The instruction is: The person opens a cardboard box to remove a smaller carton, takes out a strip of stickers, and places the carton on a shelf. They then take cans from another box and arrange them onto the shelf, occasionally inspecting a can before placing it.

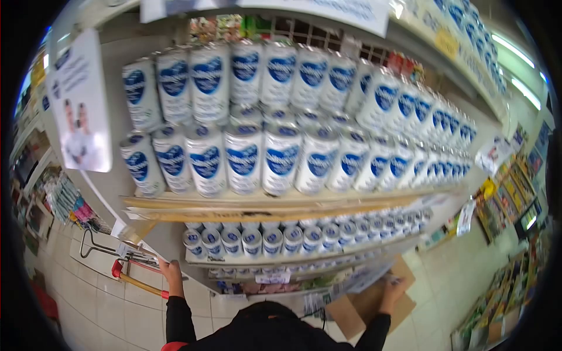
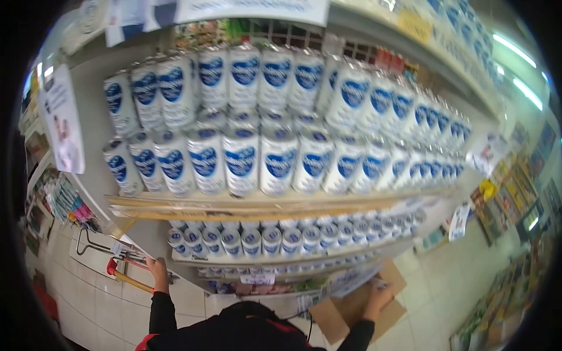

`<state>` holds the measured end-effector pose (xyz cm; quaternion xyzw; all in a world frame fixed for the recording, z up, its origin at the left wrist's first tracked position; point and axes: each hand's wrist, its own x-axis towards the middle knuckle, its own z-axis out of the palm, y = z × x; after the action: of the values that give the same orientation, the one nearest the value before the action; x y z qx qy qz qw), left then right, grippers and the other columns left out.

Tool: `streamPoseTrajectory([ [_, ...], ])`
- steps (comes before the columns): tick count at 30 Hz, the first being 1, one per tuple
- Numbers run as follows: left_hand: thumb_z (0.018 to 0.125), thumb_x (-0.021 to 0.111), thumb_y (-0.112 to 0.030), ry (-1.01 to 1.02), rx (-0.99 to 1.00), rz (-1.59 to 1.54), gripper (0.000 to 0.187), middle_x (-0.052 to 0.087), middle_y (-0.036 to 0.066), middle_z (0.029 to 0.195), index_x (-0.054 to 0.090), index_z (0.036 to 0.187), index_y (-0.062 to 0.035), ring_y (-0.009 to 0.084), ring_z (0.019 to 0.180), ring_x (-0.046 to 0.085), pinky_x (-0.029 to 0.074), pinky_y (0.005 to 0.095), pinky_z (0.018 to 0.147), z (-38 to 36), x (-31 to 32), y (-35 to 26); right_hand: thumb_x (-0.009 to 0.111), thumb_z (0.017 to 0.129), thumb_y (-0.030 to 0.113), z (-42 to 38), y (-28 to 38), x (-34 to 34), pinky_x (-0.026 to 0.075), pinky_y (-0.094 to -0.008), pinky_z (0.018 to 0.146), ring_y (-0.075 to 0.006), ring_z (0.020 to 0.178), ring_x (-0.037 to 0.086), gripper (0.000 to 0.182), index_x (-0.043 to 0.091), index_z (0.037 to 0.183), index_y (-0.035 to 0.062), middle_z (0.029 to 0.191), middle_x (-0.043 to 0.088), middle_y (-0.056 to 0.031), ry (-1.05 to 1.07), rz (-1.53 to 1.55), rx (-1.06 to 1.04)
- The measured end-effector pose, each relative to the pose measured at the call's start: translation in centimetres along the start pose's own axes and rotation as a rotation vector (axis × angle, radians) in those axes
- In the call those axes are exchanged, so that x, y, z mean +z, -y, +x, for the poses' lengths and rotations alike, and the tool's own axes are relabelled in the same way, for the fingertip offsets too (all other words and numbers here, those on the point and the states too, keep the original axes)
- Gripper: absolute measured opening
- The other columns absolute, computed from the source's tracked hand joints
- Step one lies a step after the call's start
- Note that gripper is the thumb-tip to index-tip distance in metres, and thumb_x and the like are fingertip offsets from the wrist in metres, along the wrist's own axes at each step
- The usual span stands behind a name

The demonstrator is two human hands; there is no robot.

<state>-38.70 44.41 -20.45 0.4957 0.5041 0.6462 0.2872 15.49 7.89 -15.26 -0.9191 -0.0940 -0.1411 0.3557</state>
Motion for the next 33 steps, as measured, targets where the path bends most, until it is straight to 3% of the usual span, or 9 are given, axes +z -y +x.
streamPoseTrajectory([
  [1, 0.056, 0.038, 0.006, -0.035, 0.007, -0.018, 0.037, 0.050, 0.010, 0.085, 0.048, 0.091, 0.0036, 0.0204, 0.082, 0.048, 0.035, 0.0260, 0.079, 0.1, 0.2, 0.2, 0.068, 0.057, 0.012, 0.7, 0.8, -2.1, 0.043, -0.0380, 0.069, -0.0338, 0.077, 0.051, 0.045, 0.043, 0.092, -0.0003, 0.086, 0.051, -0.0190, -0.195, 0.004, -0.153],
  [2, 0.055, 0.039, 0.006, -0.010, -0.011, -0.018, 0.039, 0.050, 0.010, 0.087, 0.048, 0.093, 0.0035, 0.0203, 0.082, 0.047, 0.035, 0.0258, 0.079, 0.0, 0.1, 0.5, 0.065, 0.058, 0.009, 0.8, 4.1, -5.7, 0.042, -0.0359, 0.069, -0.0304, 0.075, 0.050, 0.042, 0.041, 0.091, -0.0007, 0.083, 0.049, -0.0177, -0.234, 0.139, -0.083],
  [5, 0.055, 0.039, 0.006, -0.030, -0.006, -0.024, 0.042, 0.051, 0.010, 0.088, 0.047, 0.096, 0.0033, 0.0204, 0.083, 0.048, 0.036, 0.0260, 0.078, 0.2, 0.9, 0.7, 0.065, 0.064, 0.002, 1.8, 11.7, -13.9, 0.039, -0.0344, 0.080, -0.0253, 0.095, 0.047, 0.053, 0.038, 0.110, -0.0013, 0.103, 0.045, -0.0148, -0.343, 0.377, -0.297],
  [8, 0.056, 0.040, 0.005, -0.097, -0.008, -0.040, 0.047, 0.053, 0.012, 0.088, 0.045, 0.103, 0.0029, 0.0216, 0.082, 0.051, 0.038, 0.0271, 0.076, -0.1, 1.4, 0.4, 0.061, 0.067, -0.001, 0.8, 21.6, -18.1, 0.035, -0.0347, 0.088, -0.0263, 0.102, 0.046, 0.052, 0.036, 0.113, -0.0039, 0.110, 0.046, -0.0174, -0.244, 0.876, -0.626],
  [10, 0.056, 0.040, 0.006, -0.098, 0.001, -0.021, 0.048, 0.054, 0.012, 0.087, 0.045, 0.103, 0.0026, 0.0216, 0.081, 0.051, 0.038, 0.0271, 0.075, -0.3, 1.5, -1.0, 0.059, 0.068, -0.003, -0.2, 28.2, -18.7, 0.037, -0.0339, 0.088, -0.0252, 0.103, 0.046, 0.051, 0.037, 0.114, -0.0050, 0.112, 0.045, -0.0182, -0.231, 0.937, -0.910],
  [13, 0.057, 0.041, 0.006, -0.086, 0.042, -0.010, 0.046, 0.054, 0.013, 0.084, 0.045, 0.102, 0.0016, 0.0221, 0.078, 0.051, 0.039, 0.0273, 0.074, -0.2, 1.3, -1.7, 0.063, 0.066, 0.000, -2.9, 38.2, -19.0, 0.043, -0.0316, 0.081, -0.0225, 0.098, 0.048, 0.051, 0.043, 0.112, -0.0003, 0.109, 0.046, -0.0124, 0.008, 0.974, -1.111],
  [16, 0.058, 0.041, 0.005, -0.028, 0.073, 0.021, 0.039, 0.053, 0.014, 0.082, 0.045, 0.097, 0.0020, 0.0246, 0.078, 0.051, 0.039, 0.0282, 0.073, -0.4, 1.3, -3.1, 0.066, 0.067, 0.009, -3.9, 45.8, -17.6, 0.046, -0.0242, 0.064, -0.0178, 0.085, 0.053, 0.045, 0.048, 0.107, 0.0004, 0.099, 0.050, -0.0126, -0.174, 0.813, -1.457],
  [21, 0.058, 0.043, 0.005, -0.005, 0.122, -0.003, 0.040, 0.052, 0.015, 0.085, 0.043, 0.098, 0.0034, 0.0256, 0.079, 0.052, 0.040, 0.0288, 0.073, -0.6, 1.0, -3.9, 0.067, 0.065, 0.019, -5.2, 53.1, -16.8, 0.045, -0.0311, 0.064, -0.0268, 0.076, 0.056, 0.044, 0.052, 0.102, -0.0012, 0.087, 0.054, -0.0168, -0.030, 0.686, -1.463],
  [33, 0.060, 0.042, 0.007, 0.049, 0.095, -0.129, 0.035, 0.050, 0.017, 0.086, 0.042, 0.094, 0.0020, 0.0298, 0.082, 0.050, 0.038, 0.0302, 0.077, -0.4, 1.1, -3.2, 0.067, 0.063, 0.034, -5.2, 59.4, -14.7, 0.042, -0.0349, 0.079, -0.0282, 0.089, 0.055, 0.041, 0.059, 0.091, 0.0058, 0.091, 0.059, -0.0155, 0.131, 0.340, -1.321],
])
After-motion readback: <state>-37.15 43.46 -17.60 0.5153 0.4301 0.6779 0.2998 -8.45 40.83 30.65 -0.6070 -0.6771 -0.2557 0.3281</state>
